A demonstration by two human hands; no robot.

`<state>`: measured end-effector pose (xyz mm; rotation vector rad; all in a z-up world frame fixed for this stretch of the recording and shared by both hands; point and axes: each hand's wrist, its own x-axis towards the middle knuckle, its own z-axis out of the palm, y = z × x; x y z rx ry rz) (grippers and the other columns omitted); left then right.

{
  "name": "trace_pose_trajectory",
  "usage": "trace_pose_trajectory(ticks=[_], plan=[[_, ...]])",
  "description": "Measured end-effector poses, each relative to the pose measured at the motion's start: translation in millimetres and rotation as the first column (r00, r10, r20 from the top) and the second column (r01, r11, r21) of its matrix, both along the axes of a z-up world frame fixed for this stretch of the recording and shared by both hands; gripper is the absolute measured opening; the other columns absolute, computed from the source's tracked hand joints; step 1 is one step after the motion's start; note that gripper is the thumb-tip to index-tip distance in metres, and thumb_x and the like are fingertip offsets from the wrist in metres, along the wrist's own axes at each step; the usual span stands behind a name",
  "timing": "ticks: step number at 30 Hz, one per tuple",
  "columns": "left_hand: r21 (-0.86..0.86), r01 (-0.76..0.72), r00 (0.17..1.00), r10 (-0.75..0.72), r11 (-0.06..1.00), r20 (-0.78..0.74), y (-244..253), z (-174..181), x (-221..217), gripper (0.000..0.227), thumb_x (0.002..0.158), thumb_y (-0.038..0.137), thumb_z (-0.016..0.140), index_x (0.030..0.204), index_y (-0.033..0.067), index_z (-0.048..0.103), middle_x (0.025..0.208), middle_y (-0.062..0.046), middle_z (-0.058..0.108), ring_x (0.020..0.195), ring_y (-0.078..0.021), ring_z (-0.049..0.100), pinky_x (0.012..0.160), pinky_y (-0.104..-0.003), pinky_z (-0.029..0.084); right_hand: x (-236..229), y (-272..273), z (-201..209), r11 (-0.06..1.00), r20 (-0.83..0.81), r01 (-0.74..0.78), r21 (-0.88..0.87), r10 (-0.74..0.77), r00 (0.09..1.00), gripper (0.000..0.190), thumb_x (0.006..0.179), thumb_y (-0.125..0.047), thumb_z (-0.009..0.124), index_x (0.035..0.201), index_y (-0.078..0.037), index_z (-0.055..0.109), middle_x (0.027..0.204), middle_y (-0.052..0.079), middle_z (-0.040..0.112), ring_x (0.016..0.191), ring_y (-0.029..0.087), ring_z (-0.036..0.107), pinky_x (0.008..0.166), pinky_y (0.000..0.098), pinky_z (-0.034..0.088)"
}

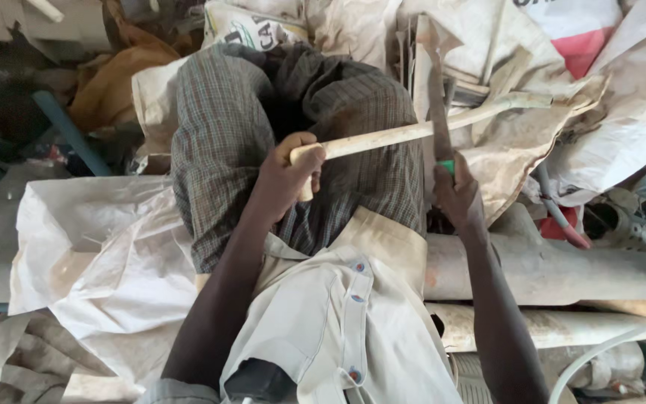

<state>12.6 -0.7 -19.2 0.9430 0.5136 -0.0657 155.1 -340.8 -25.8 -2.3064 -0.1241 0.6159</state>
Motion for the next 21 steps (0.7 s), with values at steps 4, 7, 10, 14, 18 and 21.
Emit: trace_pose_trajectory(ticks=[4,7,10,14,18,21], plan=[[0.030,0.035,0.999,-0.035,0.999,0.017,3.5,7.4,-10.7,0.033,0.098,0.025,0.068,0.119,-0.0001,0.063,0.080,-0.004,0.063,0.064,-0.0102,0.062,0.055,-0.028,0.052,25.2,-5.6,-4.8,0.965,-0.080,0.262,0.019,-0.260,0.962,0.037,0.109,-0.039,0.053,0.129,-0.008,0.049,0.072,0.004,0.059,0.052,0.013,0.056,0.041,0.0324,0.047],[0.023,0.005,0.999,-0.006,1.000,0.045,4.3,8.1,-9.0,0.033,0.098,0.026,0.068,0.118,0.0002,0.063,0.080,-0.003,0.062,0.063,-0.0103,0.061,0.054,-0.028,0.052,30.0,-13.0,-9.4,0.962,-0.042,0.274,0.009,-0.273,0.961,0.037,0.108,-0.039,0.055,0.127,-0.008,0.050,0.073,0.006,0.061,0.051,0.014,0.056,0.042,0.0326,0.046],[0.024,-0.013,1.000,0.013,1.000,-0.002,5.9,7.6,-11.7,0.033,0.097,0.027,0.068,0.119,0.0032,0.062,0.077,-0.003,0.062,0.062,-0.0101,0.060,0.054,-0.028,0.052,7.0,-0.5,-12.8,0.994,0.061,0.109,-0.017,-0.107,0.992,0.036,0.105,-0.041,0.056,0.126,-0.012,0.055,0.072,0.006,0.063,0.051,0.013,0.059,0.042,0.0325,0.049],[-0.016,-0.058,0.996,0.059,0.998,0.062,9.0,5.9,-11.4,0.032,0.097,0.028,0.068,0.117,0.0041,0.062,0.077,-0.002,0.060,0.061,-0.0107,0.059,0.053,-0.028,0.051,-15.6,15.3,3.9,0.992,0.082,-0.124,0.018,0.122,0.989,0.038,0.103,-0.038,0.055,0.130,-0.012,0.057,0.073,0.005,0.062,0.054,0.011,0.058,0.046,0.0298,0.049],[0.004,-0.039,0.996,0.038,0.999,0.077,11.3,6.6,-14.6,0.029,0.098,0.030,0.068,0.111,0.0039,0.064,0.076,-0.002,0.060,0.061,-0.0102,0.059,0.053,-0.028,0.051,4.2,25.8,25.8,0.989,-0.031,0.134,0.069,-0.132,0.991,0.035,0.107,-0.041,0.054,0.118,-0.008,0.054,0.072,0.005,0.059,0.053,0.011,0.054,0.044,0.0293,0.045],[-0.016,-0.092,0.991,0.093,0.996,0.099,14.9,4.0,-19.8,0.026,0.099,0.030,0.068,0.107,0.0053,0.064,0.075,-0.002,0.059,0.060,-0.0100,0.058,0.052,-0.028,0.050,11.7,37.9,31.0,0.963,-0.048,0.212,0.165,-0.207,0.977,0.032,0.104,-0.037,0.053,0.121,-0.011,0.053,0.071,0.002,0.057,0.051,0.010,0.052,0.041,0.0298,0.044]])
